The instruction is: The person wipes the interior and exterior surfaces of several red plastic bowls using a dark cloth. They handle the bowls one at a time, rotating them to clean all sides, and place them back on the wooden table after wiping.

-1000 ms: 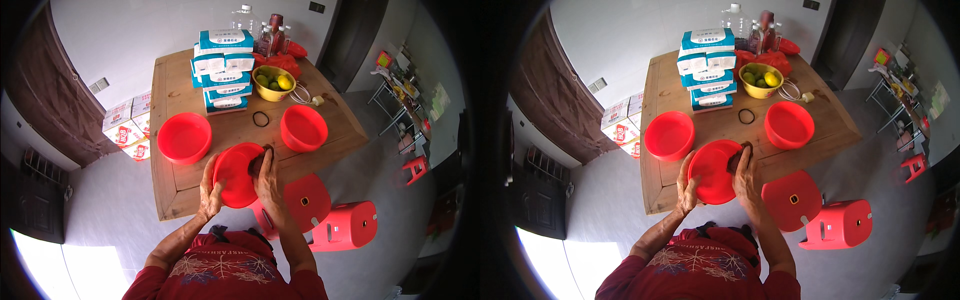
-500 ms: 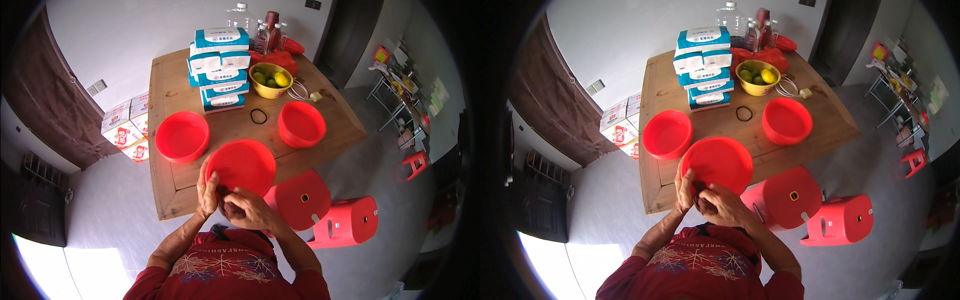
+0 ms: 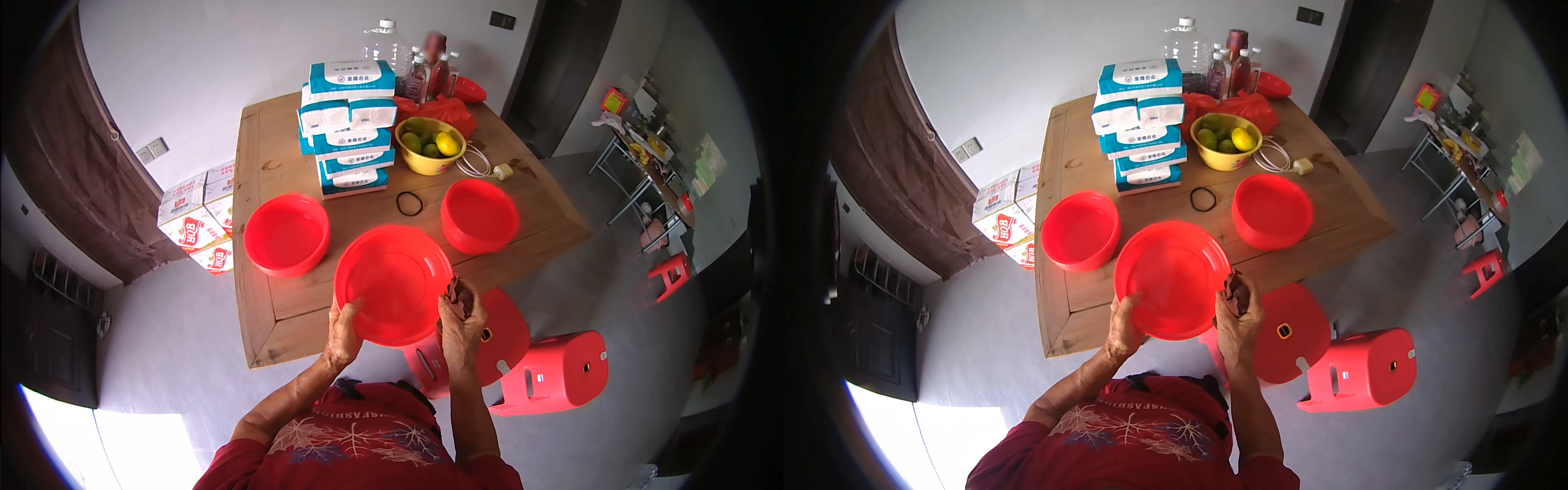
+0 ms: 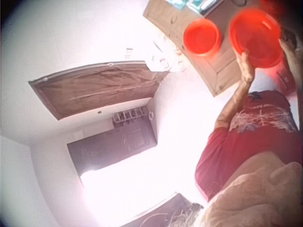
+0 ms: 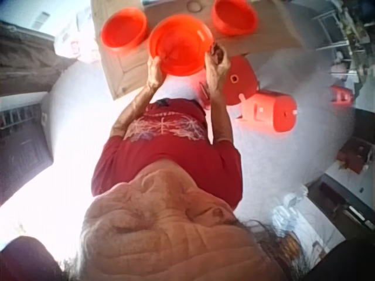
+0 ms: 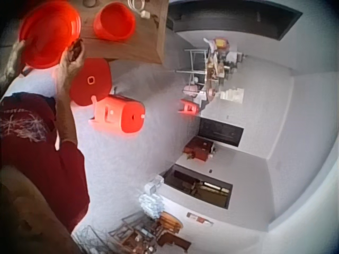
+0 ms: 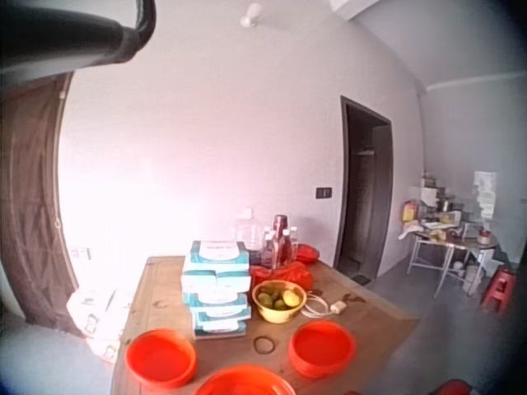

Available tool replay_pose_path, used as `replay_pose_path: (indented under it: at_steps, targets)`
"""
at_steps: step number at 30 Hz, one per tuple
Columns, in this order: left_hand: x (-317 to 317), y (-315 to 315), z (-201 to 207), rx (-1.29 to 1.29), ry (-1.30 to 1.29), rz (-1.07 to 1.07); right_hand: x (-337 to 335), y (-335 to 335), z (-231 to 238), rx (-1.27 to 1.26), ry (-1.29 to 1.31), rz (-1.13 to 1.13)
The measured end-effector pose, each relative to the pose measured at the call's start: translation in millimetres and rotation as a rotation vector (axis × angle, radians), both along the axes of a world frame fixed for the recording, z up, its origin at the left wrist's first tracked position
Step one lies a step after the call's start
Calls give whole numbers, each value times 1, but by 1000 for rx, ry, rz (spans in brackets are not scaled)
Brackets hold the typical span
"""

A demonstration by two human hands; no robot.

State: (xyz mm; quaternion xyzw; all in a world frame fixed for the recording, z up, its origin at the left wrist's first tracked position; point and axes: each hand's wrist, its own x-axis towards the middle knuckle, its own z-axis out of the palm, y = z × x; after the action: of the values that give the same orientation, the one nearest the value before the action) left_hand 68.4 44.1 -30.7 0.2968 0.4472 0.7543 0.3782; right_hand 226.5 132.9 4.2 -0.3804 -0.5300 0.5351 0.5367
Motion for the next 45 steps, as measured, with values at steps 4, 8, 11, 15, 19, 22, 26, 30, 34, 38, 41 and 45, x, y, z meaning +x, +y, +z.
replay_pose_path:
  at_steps: [4, 8, 11, 15, 19, 22, 26, 30, 34, 38, 41, 45]
  targets:
    - [0, 0, 14, -129, 480, 306, -1, 13, 5, 564, -324, -331]
    - [-6, -1, 44, -75, 384, 53, -11, 2, 20, 930, -563, -379]
    - [6, 16, 64, 7, 59, -81, -31, -14, 3, 1070, -571, -297]
    - [4, 18, 61, 37, -137, -111, -38, -24, 8, 1204, -638, -124]
    - [7, 7, 64, -24, -8, -66, -36, -25, 30, 985, -525, 90]
    - [13, -1, 57, -177, -78, -113, -44, -19, 58, 970, -608, 162]
    - [10, -8, 36, -32, 125, -59, -67, -2, 65, 868, -593, 133]
    - [7, -18, 33, -155, 296, -100, -75, 53, 57, 71, -377, 473]
    - [4, -15, 31, -106, 227, -74, -87, 38, 56, 29, -254, 453]
    - [0, -13, 19, 38, 80, -64, -77, -10, 59, 914, -596, 216]
    - [-4, -15, 1, 92, 83, -62, -69, -32, 44, 1103, -681, 124]
    - [-4, -22, 9, -12, 119, -47, -71, -10, 47, 951, -610, 243]
